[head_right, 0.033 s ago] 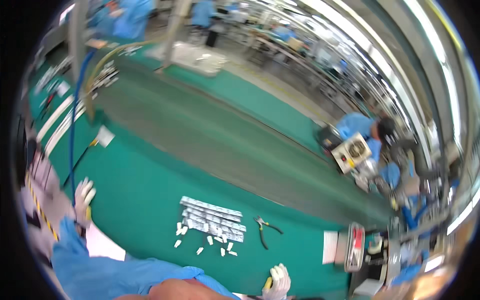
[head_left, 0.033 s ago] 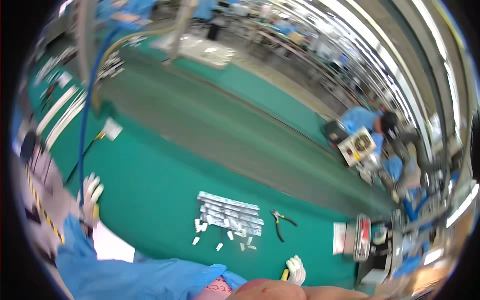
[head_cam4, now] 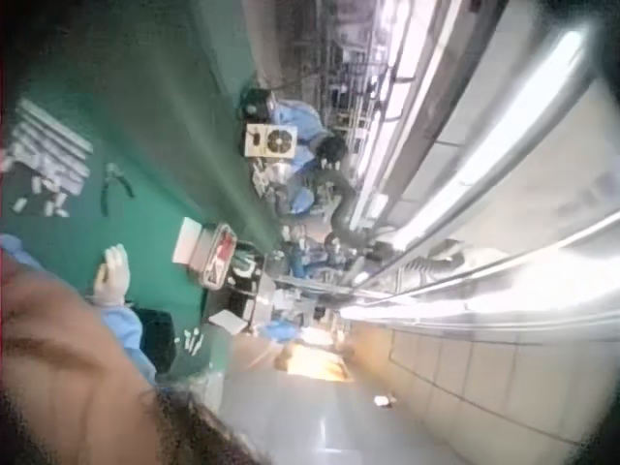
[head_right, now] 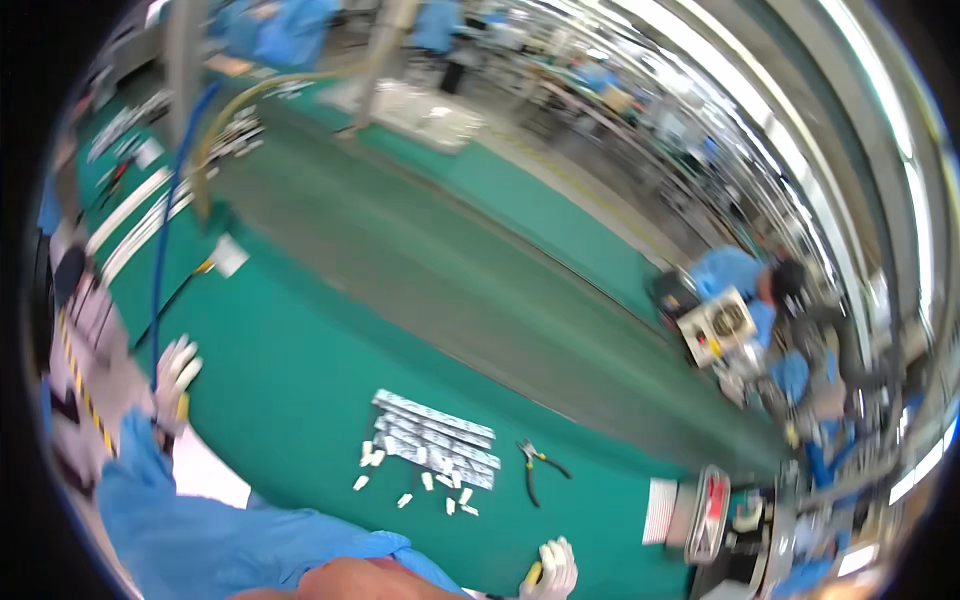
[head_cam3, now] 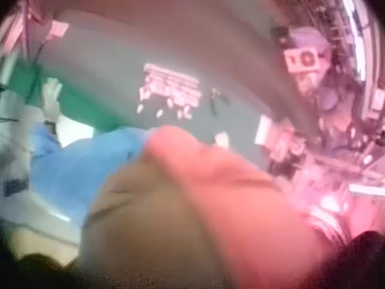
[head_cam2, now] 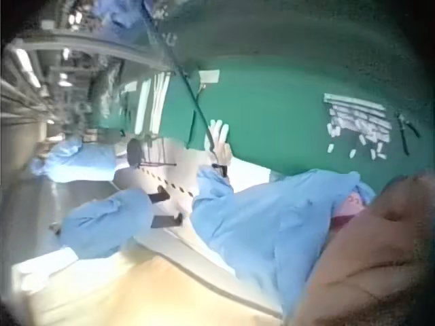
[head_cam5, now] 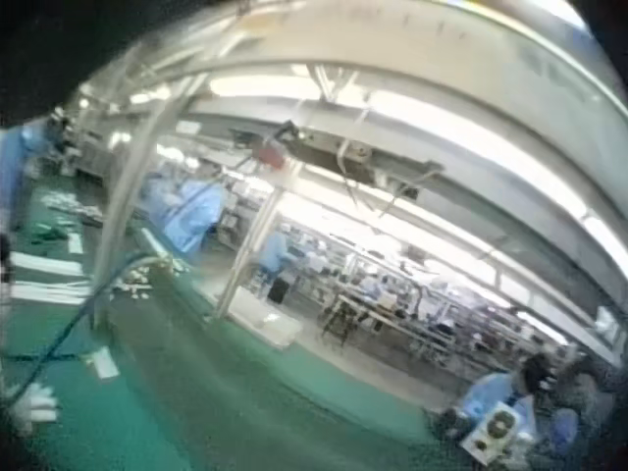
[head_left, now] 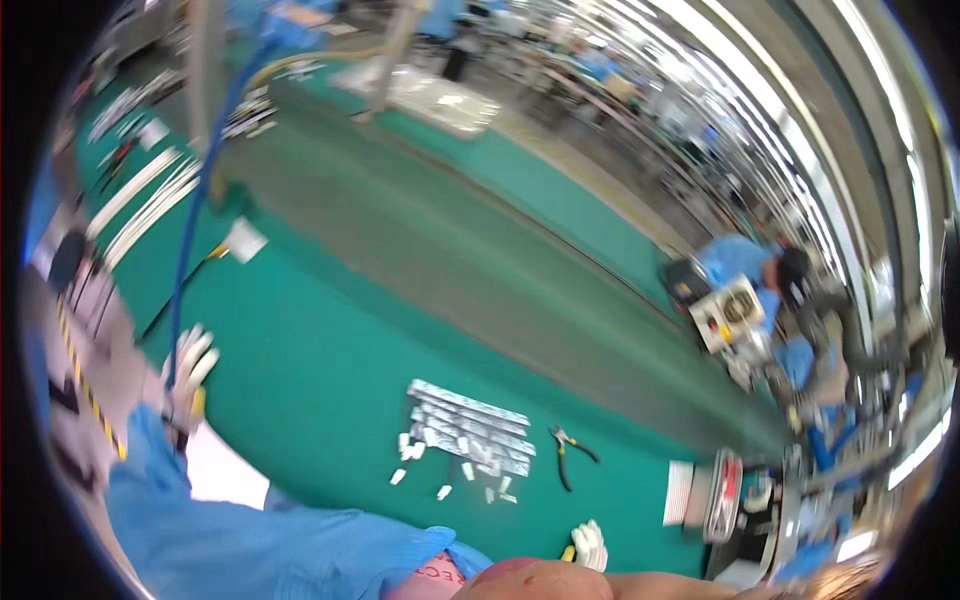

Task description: Inspecting and connecting components on LED circuit board strips at an assembly station.

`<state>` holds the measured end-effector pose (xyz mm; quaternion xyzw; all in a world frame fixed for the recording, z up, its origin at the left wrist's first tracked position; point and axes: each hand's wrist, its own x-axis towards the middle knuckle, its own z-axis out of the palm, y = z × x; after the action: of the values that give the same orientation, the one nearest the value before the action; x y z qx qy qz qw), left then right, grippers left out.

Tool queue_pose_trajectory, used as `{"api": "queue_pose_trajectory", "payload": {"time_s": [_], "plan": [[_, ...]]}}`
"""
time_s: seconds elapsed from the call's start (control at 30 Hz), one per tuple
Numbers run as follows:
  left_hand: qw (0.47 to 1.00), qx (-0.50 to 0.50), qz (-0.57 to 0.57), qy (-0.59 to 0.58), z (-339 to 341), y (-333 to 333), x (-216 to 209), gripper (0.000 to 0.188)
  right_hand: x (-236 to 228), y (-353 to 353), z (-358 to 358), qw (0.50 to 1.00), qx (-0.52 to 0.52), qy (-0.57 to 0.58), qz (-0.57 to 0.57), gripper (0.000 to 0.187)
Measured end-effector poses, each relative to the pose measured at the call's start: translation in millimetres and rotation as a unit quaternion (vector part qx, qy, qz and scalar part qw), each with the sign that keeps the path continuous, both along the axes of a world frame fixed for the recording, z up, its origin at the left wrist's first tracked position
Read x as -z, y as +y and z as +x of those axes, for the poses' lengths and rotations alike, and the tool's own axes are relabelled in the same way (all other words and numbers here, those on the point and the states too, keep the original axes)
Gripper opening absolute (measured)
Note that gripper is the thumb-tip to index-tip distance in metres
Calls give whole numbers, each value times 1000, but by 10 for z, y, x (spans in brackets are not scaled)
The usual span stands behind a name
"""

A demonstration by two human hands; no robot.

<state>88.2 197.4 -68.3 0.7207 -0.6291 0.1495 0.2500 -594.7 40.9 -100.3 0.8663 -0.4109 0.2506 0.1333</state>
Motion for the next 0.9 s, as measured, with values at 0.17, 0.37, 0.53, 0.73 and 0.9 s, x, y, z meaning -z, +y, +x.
{"api": "queue_pose_trajectory", "payload": {"time_s": [0.17, 0.37, 0.53, 0.73, 0.9], "plan": [[999, 46, 26, 11, 123, -236, 65, 43, 277, -48, -335, 990, -41, 27, 132, 44], [998, 58, 21, -13, 101, 89, 5, 44, 1096, -464, -1303, 968, -197, 74, 138, 44], [999, 49, 21, -8, 92, 63, 6, 46, 1102, -600, -1277, 960, -249, 58, 110, 38], [998, 61, 10, -34, 58, -50, -39, 50, 1063, -510, -1265, 957, -277, 37, 74, 31], [995, 75, 30, -52, 136, -216, 106, 39, 981, -498, -1123, 986, -153, 56, 32, 26]]}}
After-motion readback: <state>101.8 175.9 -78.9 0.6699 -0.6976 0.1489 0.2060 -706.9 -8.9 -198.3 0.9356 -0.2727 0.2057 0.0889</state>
